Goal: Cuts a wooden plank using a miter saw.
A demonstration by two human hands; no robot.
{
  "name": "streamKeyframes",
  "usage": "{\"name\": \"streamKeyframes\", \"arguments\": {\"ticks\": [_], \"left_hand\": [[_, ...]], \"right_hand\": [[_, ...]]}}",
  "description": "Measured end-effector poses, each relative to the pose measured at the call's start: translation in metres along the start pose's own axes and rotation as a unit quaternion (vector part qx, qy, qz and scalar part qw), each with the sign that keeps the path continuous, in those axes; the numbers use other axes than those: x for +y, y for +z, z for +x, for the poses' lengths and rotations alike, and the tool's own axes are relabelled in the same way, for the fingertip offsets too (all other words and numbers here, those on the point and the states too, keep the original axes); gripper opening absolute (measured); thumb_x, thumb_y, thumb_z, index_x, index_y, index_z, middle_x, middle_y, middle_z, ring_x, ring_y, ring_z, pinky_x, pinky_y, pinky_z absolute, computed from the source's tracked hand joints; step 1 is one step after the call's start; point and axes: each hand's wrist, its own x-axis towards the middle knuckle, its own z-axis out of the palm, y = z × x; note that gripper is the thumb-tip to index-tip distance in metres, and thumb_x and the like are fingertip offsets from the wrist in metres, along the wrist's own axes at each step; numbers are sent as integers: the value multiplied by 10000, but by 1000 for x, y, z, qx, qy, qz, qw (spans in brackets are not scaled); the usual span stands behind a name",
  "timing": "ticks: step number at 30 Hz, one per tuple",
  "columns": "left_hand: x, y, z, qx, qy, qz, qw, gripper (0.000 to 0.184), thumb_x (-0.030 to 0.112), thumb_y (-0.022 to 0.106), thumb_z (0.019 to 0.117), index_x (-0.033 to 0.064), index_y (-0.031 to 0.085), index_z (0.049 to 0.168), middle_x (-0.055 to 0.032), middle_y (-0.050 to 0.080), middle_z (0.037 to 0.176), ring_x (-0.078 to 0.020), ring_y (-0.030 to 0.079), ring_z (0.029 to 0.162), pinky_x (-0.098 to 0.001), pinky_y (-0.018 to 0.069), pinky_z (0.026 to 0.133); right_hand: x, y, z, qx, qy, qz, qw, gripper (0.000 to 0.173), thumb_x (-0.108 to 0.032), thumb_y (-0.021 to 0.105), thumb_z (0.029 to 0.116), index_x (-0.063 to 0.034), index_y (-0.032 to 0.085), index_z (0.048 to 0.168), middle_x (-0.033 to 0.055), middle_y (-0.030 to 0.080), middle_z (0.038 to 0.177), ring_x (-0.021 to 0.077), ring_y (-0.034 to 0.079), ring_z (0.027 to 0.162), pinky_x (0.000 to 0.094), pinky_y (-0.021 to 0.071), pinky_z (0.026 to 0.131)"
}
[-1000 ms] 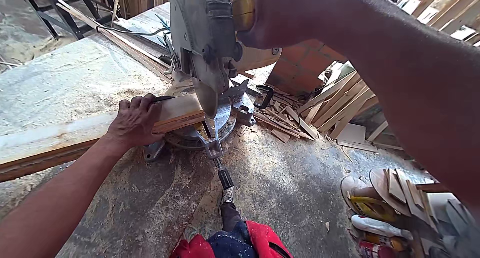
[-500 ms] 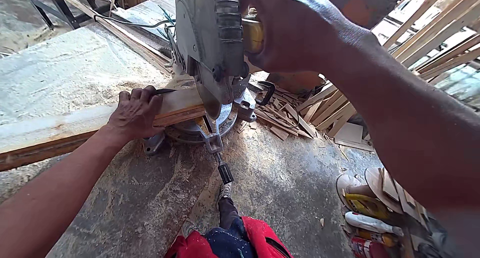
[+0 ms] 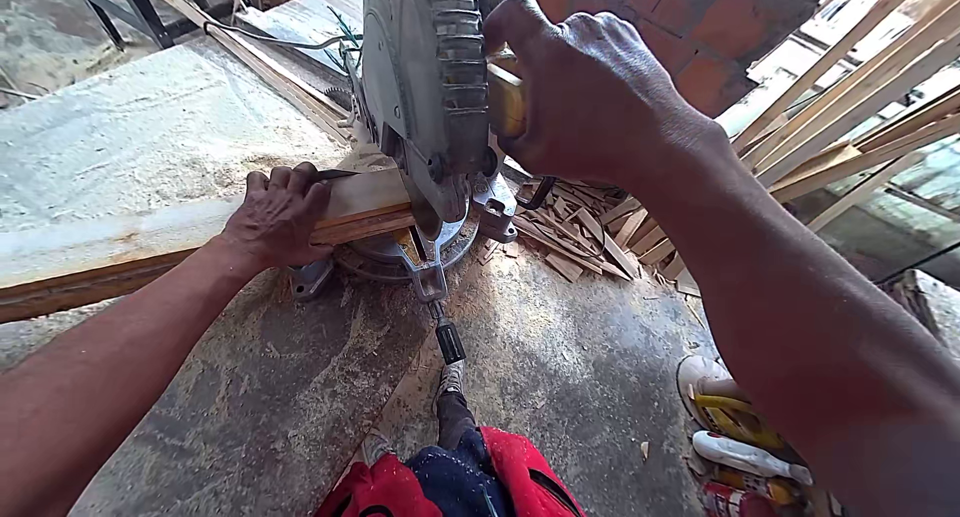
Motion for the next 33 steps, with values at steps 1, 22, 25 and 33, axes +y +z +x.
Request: {"name": "streamKeyframes", "arguments": {"ticks": [1,22,25,33], "left_hand": [[0,0,0,2,0,0,1000,1032,681,826,592,78,546,1380,-245,441,1476,-484,503,1246,-653,439,877],[2,-3,0,-6,-3,6,1000,994,661,840,608,90,537,1362,-242,453,1459,-484,519,1223,-654,437,890],[2,-2,1,-10,-2,4,1000,993,653,842,612,96,529,1372,-244,448,1466,-491,512,1230,-660,438,885],[3,-6,0,-13,-3,-4,1000,978,625,857,609,83,532,1355,-238,457,1436,-489,506,1223,-656,441,882]], "right_hand": [[-1,2,-2,2,1,1,1000,688,-225,766,741,-158,476,1360,123,651,875,379,667,842,565,493,693],[-11,36,-28,37,11,-14,999,772,-221,816,680,-114,474,1364,146,656,799,399,684,773,577,514,655],[-14,41,-33,43,15,-20,999,805,-183,816,665,-114,469,1387,144,648,758,401,680,752,575,516,667],[-16,60,-44,97,-12,-5,995,762,-195,807,692,-80,471,1366,168,653,753,414,677,738,575,517,696]]}}
